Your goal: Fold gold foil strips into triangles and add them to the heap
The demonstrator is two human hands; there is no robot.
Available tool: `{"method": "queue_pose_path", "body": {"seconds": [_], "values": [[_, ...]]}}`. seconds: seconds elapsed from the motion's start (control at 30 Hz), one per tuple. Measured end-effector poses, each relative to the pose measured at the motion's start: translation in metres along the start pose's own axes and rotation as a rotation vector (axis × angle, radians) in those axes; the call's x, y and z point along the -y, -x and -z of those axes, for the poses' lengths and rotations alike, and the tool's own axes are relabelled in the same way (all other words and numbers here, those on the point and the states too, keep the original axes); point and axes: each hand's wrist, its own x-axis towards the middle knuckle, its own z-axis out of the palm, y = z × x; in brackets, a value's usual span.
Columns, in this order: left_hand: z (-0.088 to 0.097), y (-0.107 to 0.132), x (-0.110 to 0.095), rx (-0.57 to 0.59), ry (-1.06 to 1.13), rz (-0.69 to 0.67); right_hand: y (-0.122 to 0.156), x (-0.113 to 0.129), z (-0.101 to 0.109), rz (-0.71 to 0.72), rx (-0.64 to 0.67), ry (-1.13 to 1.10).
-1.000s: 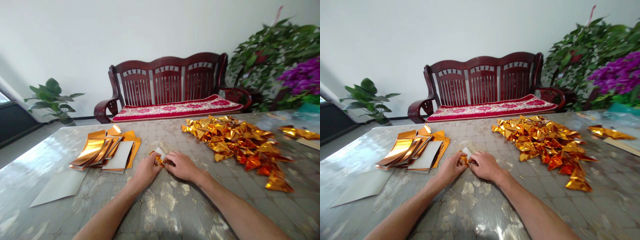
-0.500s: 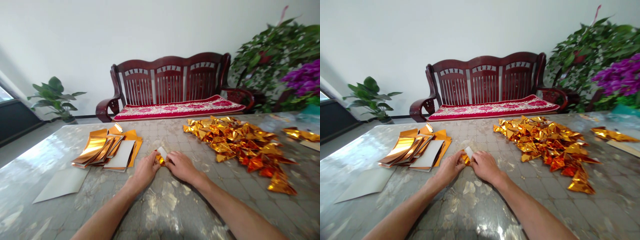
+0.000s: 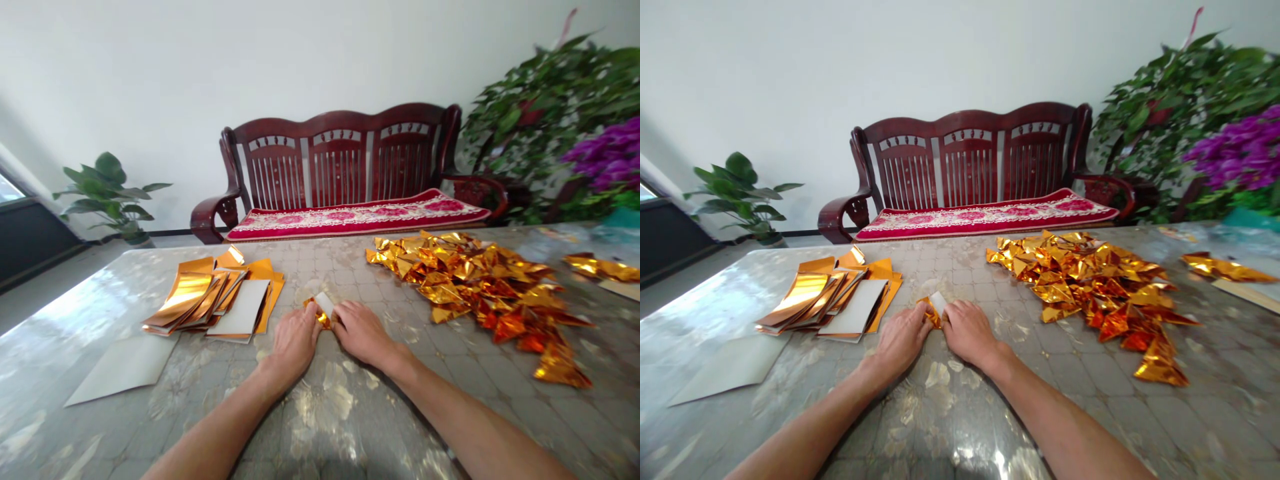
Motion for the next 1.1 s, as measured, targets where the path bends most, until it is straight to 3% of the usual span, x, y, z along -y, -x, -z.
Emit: {"method": "queue_pose_path", "body": {"seconds": [0.47, 0.7, 0.83, 0.93, 1.03, 1.1], "values": [[-0.002, 0.001, -0.001, -0.022, 0.002, -0.006, 0.000, -0.002, -0.001, -0.052, -0.008, -0.117], [-0.004, 0.014, -0.009, 0.033, -0.182, -0.241, 0.000, 0.000, 0.006, -0.012, 0.039, -0.086], [-0.002, 0.019, -0.009, 0.040, -0.172, -0.286, 0.004, 0.002, 0.006, 0.043, 0.013, 0.014], [0.002, 0.015, 0.006, -0.044, -0.057, -0.211, 0.007, 0.002, 0.003, 0.148, -0.030, 0.091], [0.006, 0.006, 0.029, -0.163, 0.050, 0.006, 0.009, 0.000, 0.000, 0.179, -0.036, 0.114], [0.006, -0.001, 0.043, -0.181, 0.066, 0.105, 0.009, -0.001, 0.000, 0.181, -0.039, 0.118]]}}
